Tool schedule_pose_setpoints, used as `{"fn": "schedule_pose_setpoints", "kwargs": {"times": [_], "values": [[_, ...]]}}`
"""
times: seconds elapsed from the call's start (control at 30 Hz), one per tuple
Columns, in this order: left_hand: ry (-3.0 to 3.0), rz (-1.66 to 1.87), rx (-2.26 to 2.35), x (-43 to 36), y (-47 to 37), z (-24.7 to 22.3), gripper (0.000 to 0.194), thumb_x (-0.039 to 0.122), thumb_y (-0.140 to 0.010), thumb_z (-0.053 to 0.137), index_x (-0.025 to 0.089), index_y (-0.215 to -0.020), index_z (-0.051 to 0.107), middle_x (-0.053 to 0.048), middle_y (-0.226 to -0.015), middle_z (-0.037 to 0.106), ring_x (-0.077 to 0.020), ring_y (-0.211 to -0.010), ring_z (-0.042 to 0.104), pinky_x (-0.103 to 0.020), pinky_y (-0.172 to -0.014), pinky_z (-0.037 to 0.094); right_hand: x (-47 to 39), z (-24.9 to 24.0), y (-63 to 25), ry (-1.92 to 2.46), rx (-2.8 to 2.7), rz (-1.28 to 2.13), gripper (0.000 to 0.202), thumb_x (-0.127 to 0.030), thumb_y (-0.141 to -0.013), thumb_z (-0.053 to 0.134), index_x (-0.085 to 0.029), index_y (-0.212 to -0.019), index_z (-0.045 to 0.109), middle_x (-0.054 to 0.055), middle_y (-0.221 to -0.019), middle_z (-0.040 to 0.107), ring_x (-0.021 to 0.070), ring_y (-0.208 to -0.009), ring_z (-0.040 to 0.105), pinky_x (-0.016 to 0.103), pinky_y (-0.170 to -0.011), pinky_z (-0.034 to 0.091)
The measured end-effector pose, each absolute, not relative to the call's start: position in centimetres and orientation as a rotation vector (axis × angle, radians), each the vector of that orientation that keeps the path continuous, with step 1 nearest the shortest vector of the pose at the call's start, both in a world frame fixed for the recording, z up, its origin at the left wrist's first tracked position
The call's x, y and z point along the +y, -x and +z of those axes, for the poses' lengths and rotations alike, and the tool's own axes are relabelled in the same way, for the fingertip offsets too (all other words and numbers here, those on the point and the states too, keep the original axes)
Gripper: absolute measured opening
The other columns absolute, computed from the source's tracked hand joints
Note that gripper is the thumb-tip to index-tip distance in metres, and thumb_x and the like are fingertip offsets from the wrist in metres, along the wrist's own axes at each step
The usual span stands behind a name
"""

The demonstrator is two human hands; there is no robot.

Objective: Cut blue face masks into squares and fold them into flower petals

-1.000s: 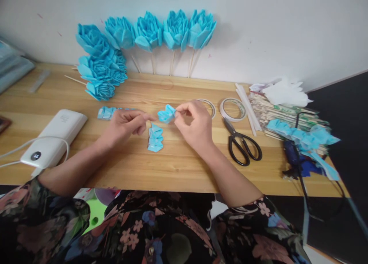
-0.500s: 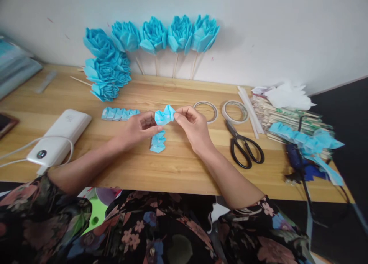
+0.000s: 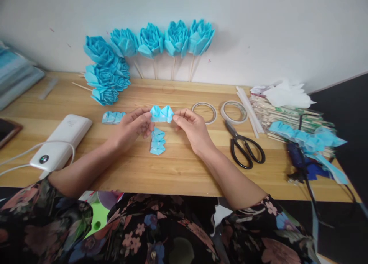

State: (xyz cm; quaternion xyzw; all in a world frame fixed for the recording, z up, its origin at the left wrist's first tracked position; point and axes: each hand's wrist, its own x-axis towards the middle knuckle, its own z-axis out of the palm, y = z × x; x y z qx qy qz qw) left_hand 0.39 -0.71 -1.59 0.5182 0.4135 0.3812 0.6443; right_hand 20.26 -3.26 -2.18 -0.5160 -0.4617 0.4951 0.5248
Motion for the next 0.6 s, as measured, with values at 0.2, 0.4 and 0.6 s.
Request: {"fn": "schedule_pose_setpoints", "kwargs": {"times": [0.2, 0.4, 0.6], "values": [[-1.32, 0.755, 0.927, -1.0, -0.7, -1.3, 0.037, 0.044, -0.075, 0.08, 0.015, -0.088, 0.063, 0.003, -0.061, 0.06, -0.0079, -0.05, 0.053, -0.019, -0.045, 0.041, -3.4, -2.7, -20.3, 1.24, -1.125, 1.191, 0.014, -0.036, -0.077, 0.072, -0.022, -0.077, 0.066, -0.001, -0.078, 0.062, 0.0125, -0.072, 0.054, 0.025, -0.065, 0.048], [-1.289, 0.839, 1.018, -1.1, -0.9, -1.3, 0.019, 0.028, -0.079, 0.072, 0.015, -0.074, 0.059, 0.004, -0.057, 0.056, -0.0054, -0.046, 0.048, -0.018, -0.044, 0.038, -3.5, -2.9, -20.5, 1.2, -1.188, 1.265, 0.025, -0.038, -0.085, 0.066, -0.024, -0.104, 0.072, 0.0, -0.089, 0.067, 0.014, -0.075, 0.059, 0.029, -0.069, 0.05], [-1.294, 0.89, 1.052, -1.0, -0.9, -1.5, 0.018, 0.025, -0.081, 0.07, 0.016, -0.071, 0.058, 0.005, -0.054, 0.054, -0.0051, -0.045, 0.046, -0.018, -0.043, 0.036, -4.0, -1.8, -19.7, 1.33, -1.468, 0.972, 0.016, -0.034, -0.083, 0.068, -0.021, -0.075, 0.063, -0.002, -0.069, 0.06, 0.0121, -0.063, 0.051, 0.027, -0.06, 0.041]]}}
